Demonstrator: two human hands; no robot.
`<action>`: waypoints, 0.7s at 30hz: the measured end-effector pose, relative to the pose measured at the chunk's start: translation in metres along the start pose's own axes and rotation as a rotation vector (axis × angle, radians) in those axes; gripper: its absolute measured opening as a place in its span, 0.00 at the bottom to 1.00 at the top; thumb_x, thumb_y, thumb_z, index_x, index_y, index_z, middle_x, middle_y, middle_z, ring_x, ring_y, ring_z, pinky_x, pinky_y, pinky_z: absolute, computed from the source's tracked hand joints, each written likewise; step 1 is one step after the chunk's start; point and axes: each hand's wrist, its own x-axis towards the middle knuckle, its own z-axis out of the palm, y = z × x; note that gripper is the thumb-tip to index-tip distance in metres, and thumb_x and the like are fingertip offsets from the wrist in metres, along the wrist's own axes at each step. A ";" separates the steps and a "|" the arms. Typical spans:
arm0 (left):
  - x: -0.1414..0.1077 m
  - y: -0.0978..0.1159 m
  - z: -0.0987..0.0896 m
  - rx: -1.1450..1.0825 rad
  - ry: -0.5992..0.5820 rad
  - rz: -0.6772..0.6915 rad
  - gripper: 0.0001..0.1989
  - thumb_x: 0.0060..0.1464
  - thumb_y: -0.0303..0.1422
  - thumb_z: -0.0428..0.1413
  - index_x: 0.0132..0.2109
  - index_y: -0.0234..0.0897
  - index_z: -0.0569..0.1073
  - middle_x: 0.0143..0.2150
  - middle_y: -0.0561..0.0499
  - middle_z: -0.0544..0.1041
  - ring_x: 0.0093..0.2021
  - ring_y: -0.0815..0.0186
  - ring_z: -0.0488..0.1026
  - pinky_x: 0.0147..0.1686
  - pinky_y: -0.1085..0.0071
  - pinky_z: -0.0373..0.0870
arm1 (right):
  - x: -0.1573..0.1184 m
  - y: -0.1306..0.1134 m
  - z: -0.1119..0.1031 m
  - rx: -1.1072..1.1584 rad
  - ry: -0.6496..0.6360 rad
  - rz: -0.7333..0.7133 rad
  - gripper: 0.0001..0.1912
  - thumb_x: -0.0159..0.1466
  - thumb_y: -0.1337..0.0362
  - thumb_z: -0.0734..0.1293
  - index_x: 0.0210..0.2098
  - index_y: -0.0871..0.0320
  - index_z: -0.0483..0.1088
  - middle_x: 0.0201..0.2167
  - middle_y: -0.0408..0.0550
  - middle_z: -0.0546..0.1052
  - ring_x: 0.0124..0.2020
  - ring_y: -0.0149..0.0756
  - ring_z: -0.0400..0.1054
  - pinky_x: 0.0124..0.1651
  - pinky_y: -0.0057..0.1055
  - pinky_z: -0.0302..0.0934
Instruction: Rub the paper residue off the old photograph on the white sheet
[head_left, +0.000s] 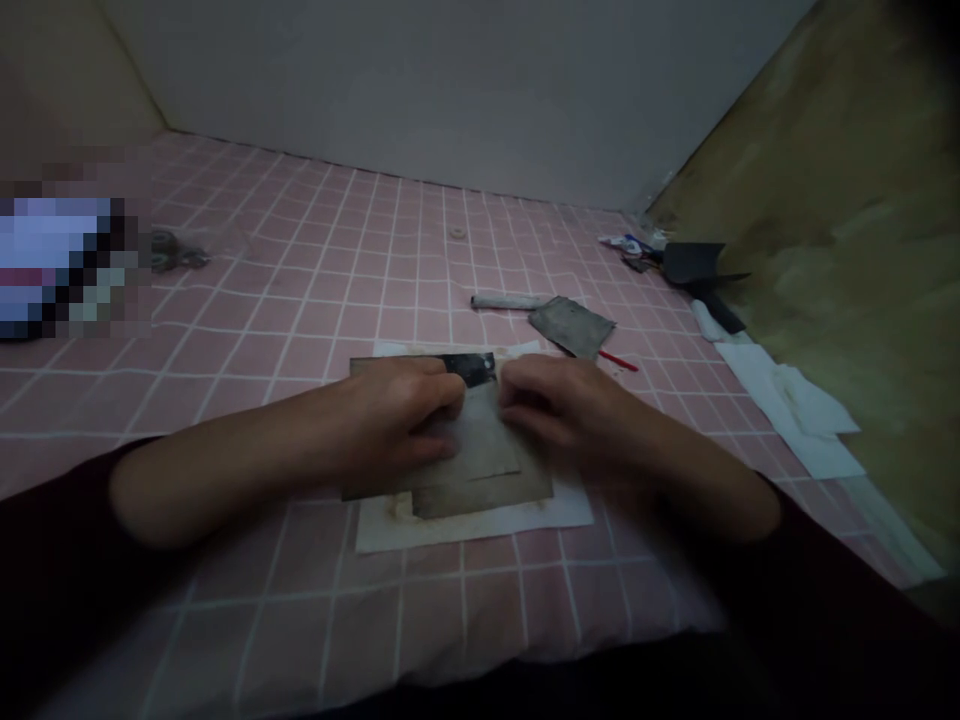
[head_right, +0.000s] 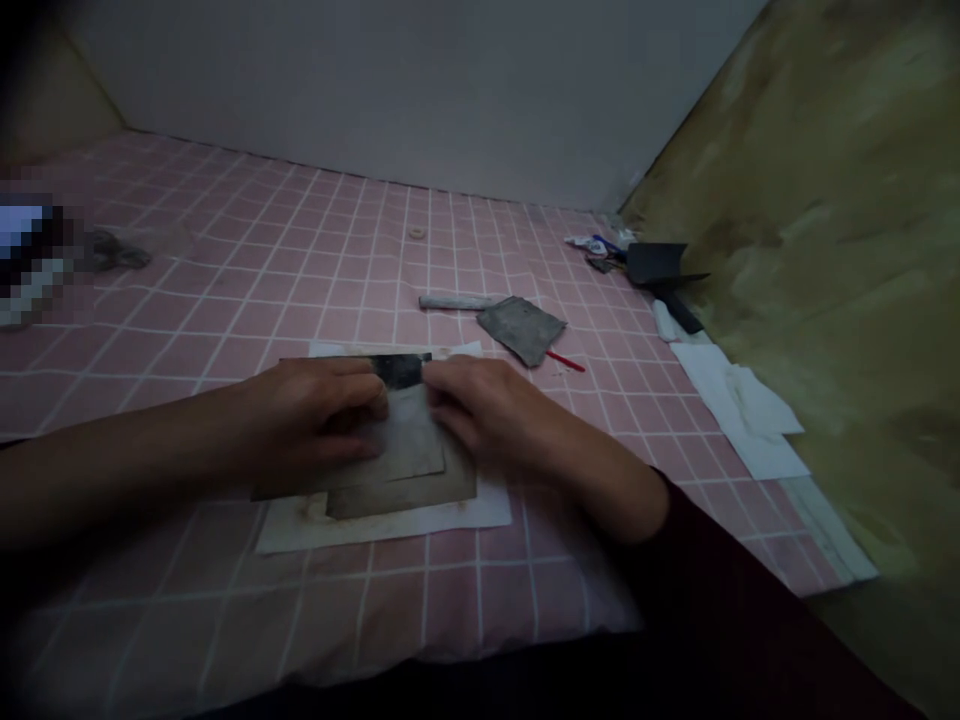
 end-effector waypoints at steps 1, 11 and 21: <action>0.000 0.000 0.000 -0.007 -0.004 0.006 0.04 0.53 0.33 0.55 0.36 0.38 0.68 0.37 0.53 0.71 0.34 0.67 0.68 0.31 0.71 0.59 | -0.001 0.000 -0.001 -0.003 -0.007 0.035 0.08 0.61 0.75 0.63 0.27 0.57 0.63 0.26 0.41 0.68 0.30 0.31 0.61 0.35 0.29 0.53; 0.001 0.001 -0.002 -0.008 -0.014 -0.014 0.05 0.52 0.34 0.56 0.36 0.38 0.68 0.37 0.52 0.72 0.31 0.68 0.67 0.30 0.70 0.59 | 0.002 0.003 0.004 -0.056 0.029 0.001 0.08 0.62 0.75 0.61 0.29 0.58 0.65 0.29 0.45 0.69 0.33 0.34 0.63 0.38 0.31 0.55; 0.001 0.001 0.001 -0.015 -0.006 -0.016 0.04 0.51 0.32 0.55 0.34 0.38 0.68 0.36 0.52 0.70 0.32 0.67 0.67 0.30 0.70 0.58 | -0.009 -0.017 0.004 0.034 -0.125 -0.073 0.09 0.66 0.72 0.60 0.29 0.57 0.61 0.30 0.43 0.66 0.30 0.29 0.61 0.35 0.28 0.55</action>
